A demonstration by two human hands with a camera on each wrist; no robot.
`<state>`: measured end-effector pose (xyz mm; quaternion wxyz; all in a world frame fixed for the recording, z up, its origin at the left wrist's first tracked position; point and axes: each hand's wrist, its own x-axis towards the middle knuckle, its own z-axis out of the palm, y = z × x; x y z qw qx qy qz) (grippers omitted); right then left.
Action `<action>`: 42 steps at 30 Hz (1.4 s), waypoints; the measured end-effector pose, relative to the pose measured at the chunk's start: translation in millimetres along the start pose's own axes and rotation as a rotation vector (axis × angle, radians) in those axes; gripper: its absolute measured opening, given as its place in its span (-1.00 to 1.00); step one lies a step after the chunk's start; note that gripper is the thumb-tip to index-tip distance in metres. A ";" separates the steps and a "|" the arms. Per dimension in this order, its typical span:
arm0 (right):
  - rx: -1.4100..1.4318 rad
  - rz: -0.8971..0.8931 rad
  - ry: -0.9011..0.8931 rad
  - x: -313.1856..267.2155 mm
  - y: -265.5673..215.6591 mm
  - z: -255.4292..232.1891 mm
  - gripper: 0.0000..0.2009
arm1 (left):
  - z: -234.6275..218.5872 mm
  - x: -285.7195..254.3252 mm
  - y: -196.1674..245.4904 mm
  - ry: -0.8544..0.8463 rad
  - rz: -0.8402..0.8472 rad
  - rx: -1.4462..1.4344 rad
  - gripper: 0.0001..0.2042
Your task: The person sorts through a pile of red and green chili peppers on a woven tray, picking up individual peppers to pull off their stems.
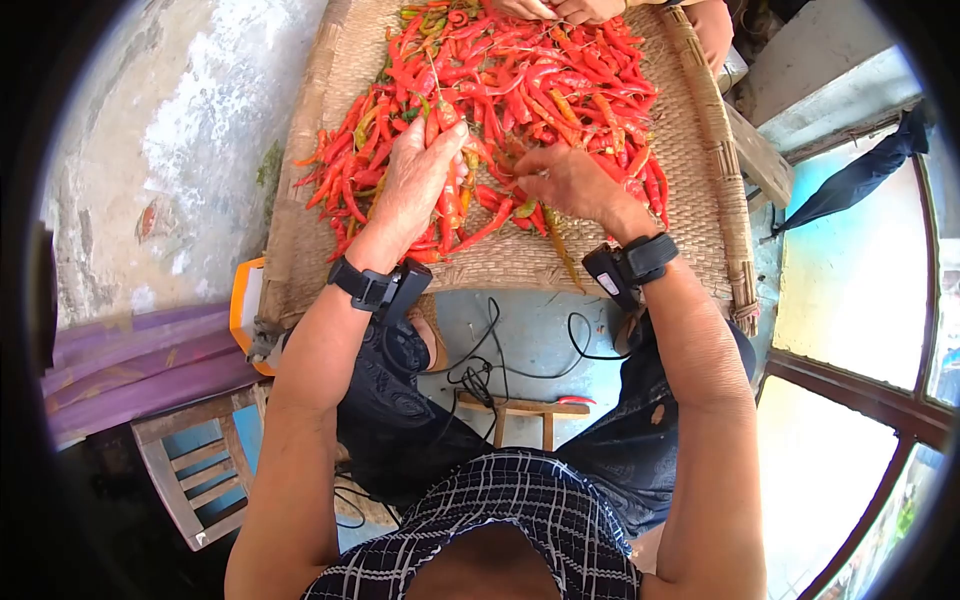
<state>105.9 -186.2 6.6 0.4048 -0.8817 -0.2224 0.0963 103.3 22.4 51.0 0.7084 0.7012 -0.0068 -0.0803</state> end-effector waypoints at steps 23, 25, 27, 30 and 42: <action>0.648 0.162 0.654 7.2 -11.6 -48.4 -0.72 | -2.5 1.3 -0.5 -0.002 0.016 0.024 -0.80; -0.065 0.162 0.271 5.9 -11.5 -38.6 -0.61 | -3.4 4.5 -3.5 -0.003 0.021 0.002 -0.81; -0.141 0.168 0.120 7.6 -12.2 -17.5 -0.59 | -3.7 5.1 -3.9 -0.001 0.027 -0.021 -0.81; -0.357 0.165 0.049 3.9 -10.3 12.1 -0.61 | -3.6 2.7 -1.4 -0.004 -0.009 -0.027 -0.82; -0.063 0.091 0.031 5.9 -24.3 1.1 -0.77 | -7.8 4.9 0.6 0.023 0.023 0.026 -0.82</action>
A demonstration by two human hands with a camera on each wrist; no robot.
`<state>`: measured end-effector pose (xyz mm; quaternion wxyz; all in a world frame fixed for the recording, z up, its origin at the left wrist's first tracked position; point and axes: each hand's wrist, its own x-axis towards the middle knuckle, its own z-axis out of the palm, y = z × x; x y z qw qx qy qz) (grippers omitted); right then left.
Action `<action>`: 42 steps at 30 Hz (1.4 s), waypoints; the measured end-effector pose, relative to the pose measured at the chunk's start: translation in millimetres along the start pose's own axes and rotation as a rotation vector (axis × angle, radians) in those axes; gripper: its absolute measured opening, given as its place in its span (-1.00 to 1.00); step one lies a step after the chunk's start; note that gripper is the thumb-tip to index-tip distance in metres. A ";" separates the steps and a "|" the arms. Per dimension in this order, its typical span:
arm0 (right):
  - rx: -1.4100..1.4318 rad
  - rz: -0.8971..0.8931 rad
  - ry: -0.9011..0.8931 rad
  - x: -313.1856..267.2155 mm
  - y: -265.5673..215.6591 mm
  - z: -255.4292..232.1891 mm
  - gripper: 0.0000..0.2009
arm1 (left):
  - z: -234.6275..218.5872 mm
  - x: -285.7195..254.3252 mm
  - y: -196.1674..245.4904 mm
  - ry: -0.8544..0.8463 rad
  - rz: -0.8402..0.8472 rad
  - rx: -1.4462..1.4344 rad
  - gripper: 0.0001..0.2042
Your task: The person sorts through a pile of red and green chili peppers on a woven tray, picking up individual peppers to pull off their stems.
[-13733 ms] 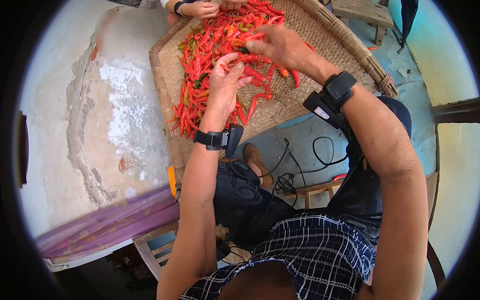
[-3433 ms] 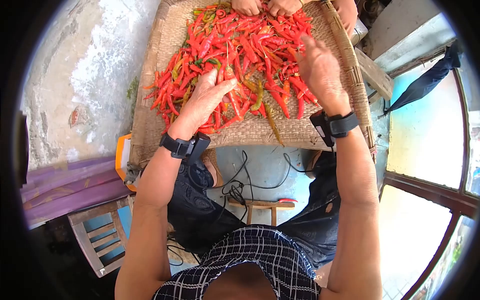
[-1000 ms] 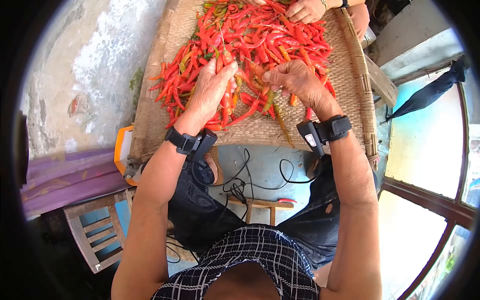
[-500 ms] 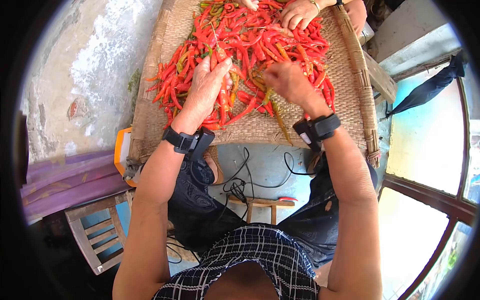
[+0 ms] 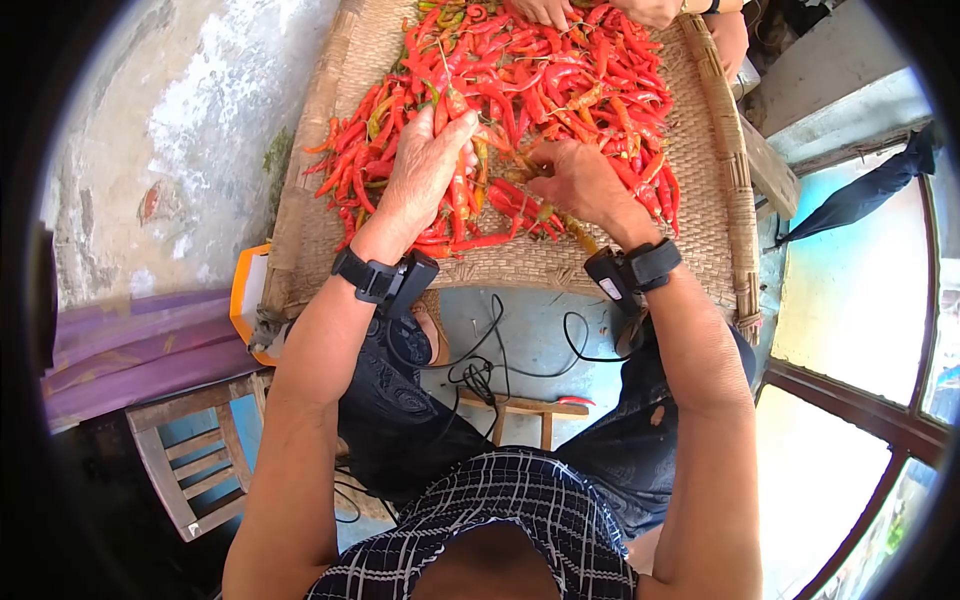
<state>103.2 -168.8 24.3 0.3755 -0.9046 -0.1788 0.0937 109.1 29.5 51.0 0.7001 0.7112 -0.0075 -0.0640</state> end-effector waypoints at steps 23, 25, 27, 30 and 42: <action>0.251 0.269 -0.066 -15.5 -16.5 -52.2 -0.76 | 0.5 1.5 -3.2 -0.027 0.025 -0.018 -0.82; 0.252 0.277 -0.038 -13.2 -11.8 -53.2 -0.74 | 0.4 1.1 -2.6 -0.019 0.036 -0.029 -0.82; 0.251 0.287 -0.007 -8.9 0.1 -54.8 -0.72 | 0.8 0.6 -1.1 -0.020 0.010 -0.035 -0.82; 0.998 0.186 0.557 2.8 9.4 -54.1 -0.69 | 1.0 1.0 -2.3 -0.021 0.009 -0.049 -0.82; -0.507 0.042 0.056 -17.9 15.7 12.0 -0.84 | 2.0 -1.2 1.4 -0.022 0.016 0.009 -0.78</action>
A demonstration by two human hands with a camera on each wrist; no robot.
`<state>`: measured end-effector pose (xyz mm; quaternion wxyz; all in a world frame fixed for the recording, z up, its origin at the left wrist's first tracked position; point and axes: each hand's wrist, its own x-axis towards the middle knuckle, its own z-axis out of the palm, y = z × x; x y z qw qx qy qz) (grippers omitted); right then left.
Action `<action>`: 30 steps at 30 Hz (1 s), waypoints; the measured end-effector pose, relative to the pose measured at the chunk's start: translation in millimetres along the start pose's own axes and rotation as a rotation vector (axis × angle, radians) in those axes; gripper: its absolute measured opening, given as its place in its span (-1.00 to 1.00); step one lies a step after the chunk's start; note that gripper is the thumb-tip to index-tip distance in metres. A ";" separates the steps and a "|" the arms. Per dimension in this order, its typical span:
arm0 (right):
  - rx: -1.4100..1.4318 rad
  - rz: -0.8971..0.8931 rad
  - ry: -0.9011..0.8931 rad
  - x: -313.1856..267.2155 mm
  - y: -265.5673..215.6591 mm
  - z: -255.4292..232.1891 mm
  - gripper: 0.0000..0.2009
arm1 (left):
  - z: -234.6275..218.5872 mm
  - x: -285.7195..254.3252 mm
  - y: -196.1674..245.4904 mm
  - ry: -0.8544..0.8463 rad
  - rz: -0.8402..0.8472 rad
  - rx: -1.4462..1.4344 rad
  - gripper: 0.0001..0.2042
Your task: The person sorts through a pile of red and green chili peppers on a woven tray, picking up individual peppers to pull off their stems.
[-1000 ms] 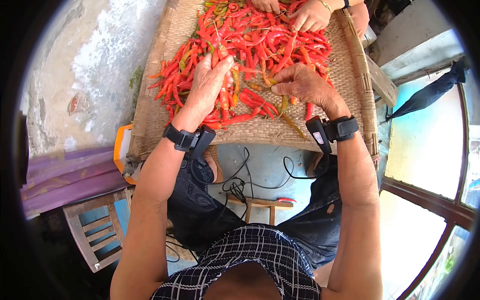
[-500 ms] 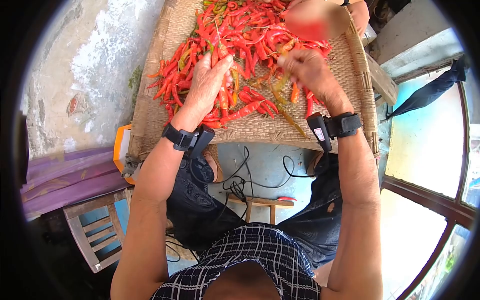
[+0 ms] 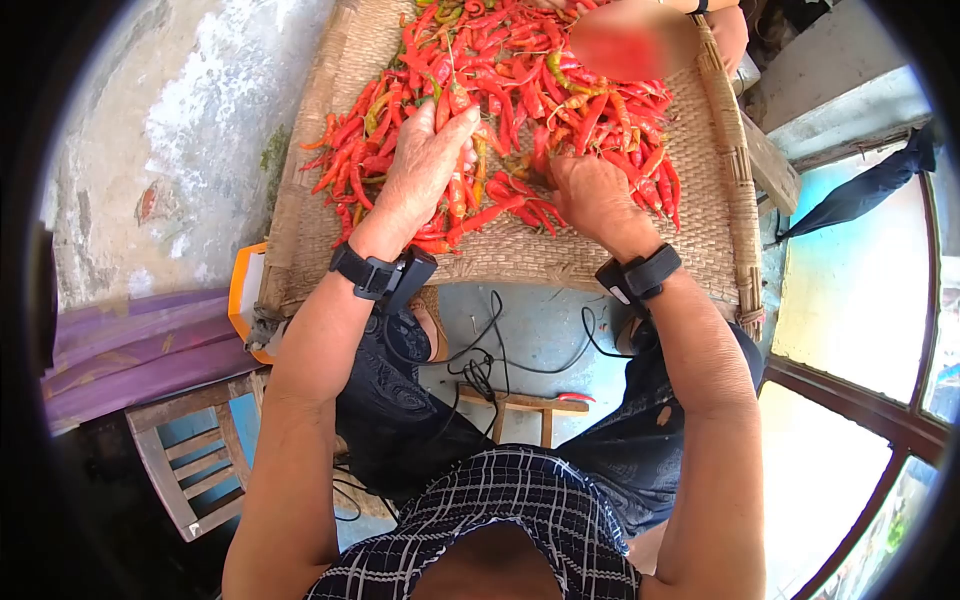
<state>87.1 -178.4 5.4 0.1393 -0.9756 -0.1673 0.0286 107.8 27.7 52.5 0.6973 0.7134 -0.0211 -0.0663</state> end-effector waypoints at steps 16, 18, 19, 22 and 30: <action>1.239 0.272 0.445 28.9 12.0 -54.5 -0.65 | -0.5 3.7 -6.9 0.040 0.065 0.025 -0.77; 0.624 0.118 0.292 32.1 26.1 -27.7 -0.65 | 0.2 3.1 -5.8 0.047 0.026 0.051 -0.76; 0.624 0.119 0.293 30.9 24.0 -16.3 -0.65 | 0.5 3.6 -6.0 0.046 0.026 0.051 -0.76; 0.379 -0.181 0.223 21.6 2.8 6.6 -0.72 | 0.8 4.7 -10.2 0.052 0.037 0.075 -0.75; 0.375 -0.100 -0.013 15.1 -14.8 -12.1 -0.83 | -3.8 6.3 -7.0 0.058 0.057 0.050 -0.73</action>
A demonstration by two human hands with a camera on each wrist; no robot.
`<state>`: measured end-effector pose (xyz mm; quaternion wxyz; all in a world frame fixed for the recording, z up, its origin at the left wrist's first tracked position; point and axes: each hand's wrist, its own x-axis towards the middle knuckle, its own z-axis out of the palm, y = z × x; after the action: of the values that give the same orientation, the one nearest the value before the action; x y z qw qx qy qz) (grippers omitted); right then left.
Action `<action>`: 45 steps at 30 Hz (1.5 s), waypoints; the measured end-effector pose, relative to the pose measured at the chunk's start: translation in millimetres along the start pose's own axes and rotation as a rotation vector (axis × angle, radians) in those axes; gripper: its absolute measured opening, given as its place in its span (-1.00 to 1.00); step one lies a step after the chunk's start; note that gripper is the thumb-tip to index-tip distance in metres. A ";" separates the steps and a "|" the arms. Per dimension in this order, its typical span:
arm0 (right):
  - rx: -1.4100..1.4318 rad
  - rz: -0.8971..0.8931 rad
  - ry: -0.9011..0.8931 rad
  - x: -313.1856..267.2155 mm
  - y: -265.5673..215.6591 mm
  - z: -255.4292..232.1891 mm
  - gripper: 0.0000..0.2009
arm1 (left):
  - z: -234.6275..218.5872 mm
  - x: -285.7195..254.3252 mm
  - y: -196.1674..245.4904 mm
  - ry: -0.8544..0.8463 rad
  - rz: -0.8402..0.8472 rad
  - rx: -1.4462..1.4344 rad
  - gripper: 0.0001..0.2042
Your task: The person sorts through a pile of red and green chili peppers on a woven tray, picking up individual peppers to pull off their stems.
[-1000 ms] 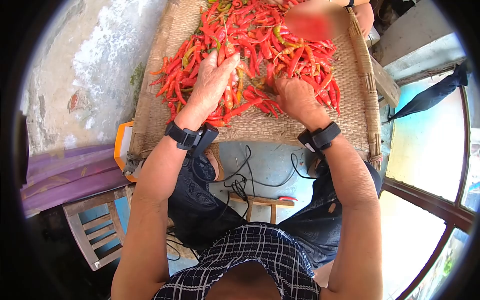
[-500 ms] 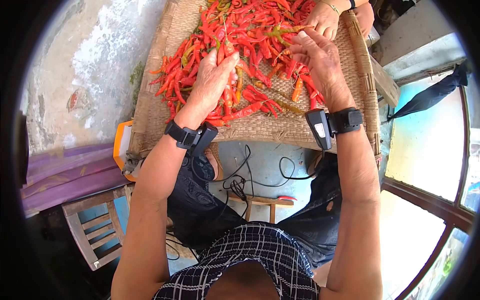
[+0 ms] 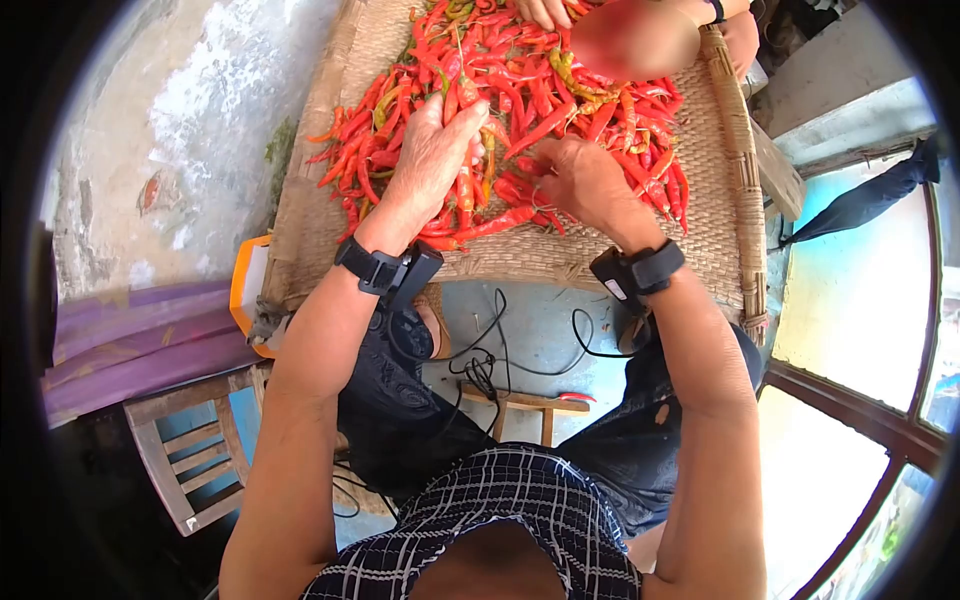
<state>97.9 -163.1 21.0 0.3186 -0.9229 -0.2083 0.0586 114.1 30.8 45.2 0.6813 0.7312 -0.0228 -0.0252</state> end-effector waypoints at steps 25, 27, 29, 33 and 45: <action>-0.289 0.009 0.028 5.6 13.5 16.8 -0.63 | 5.2 -2.3 -1.4 0.012 0.000 0.005 -0.73; -0.338 -0.019 0.047 3.4 18.8 25.3 -0.68 | 5.0 -4.6 2.1 -0.031 -0.051 0.029 -0.79; -0.389 -0.046 0.069 3.4 20.6 24.1 -0.74 | 6.3 -5.3 2.8 -0.040 -0.053 0.015 -0.79; -0.270 -0.039 -0.044 1.3 12.0 2.6 -0.85 | 6.5 -1.7 -4.1 0.010 0.031 0.036 -0.71; 0.422 0.187 0.081 -8.7 -14.8 -52.1 -0.76 | 9.7 -3.8 -3.7 -0.052 0.010 0.006 -0.74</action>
<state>97.4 -185.6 71.0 0.5057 -0.8527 -0.0918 0.0929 109.7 21.7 40.8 0.6784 0.7322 -0.0443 -0.0408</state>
